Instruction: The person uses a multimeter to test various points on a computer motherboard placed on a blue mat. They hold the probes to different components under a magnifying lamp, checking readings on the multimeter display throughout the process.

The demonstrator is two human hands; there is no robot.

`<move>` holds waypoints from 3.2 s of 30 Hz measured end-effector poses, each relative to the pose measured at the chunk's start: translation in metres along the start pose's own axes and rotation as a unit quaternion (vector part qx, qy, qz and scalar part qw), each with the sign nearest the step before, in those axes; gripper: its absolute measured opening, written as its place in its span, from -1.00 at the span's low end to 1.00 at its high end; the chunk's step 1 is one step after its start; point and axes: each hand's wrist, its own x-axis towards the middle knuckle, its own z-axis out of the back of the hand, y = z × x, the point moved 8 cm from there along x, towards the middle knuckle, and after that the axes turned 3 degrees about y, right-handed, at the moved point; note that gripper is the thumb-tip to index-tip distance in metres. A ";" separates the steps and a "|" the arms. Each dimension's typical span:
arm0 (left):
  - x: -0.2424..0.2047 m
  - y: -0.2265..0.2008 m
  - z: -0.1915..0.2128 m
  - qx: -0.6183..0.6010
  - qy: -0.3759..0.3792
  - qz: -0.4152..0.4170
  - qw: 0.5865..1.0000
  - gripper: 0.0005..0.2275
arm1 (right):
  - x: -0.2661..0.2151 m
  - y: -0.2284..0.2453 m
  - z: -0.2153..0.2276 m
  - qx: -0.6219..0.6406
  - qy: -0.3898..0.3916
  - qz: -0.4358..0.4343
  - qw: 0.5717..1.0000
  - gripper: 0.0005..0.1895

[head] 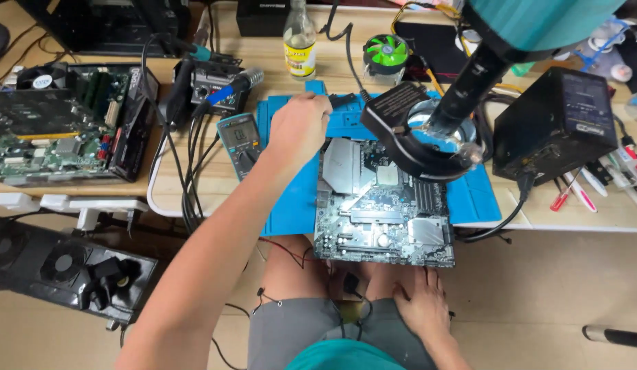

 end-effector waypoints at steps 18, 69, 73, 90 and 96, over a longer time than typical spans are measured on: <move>0.055 0.034 -0.077 0.182 0.123 0.060 0.974 -0.71 | 0.011 -0.023 -0.011 0.044 -0.018 0.012 0.999 -0.08; -0.077 -0.025 -0.043 -0.144 0.146 0.442 0.873 -0.36 | -0.032 0.118 0.237 0.138 -0.390 0.421 0.807 -0.85; -0.075 -0.025 -0.044 -0.143 0.123 0.454 0.870 -0.43 | -0.036 0.122 0.238 0.116 -0.413 0.437 0.791 -0.90; -0.087 -0.035 -0.034 -0.315 -0.023 0.414 0.854 -0.26 | -0.030 0.141 0.259 0.094 -0.374 0.480 0.788 -0.83; -0.097 -0.024 -0.041 -0.329 -0.063 0.353 0.874 -0.36 | -0.025 0.150 0.246 0.075 -0.365 0.494 0.786 -0.88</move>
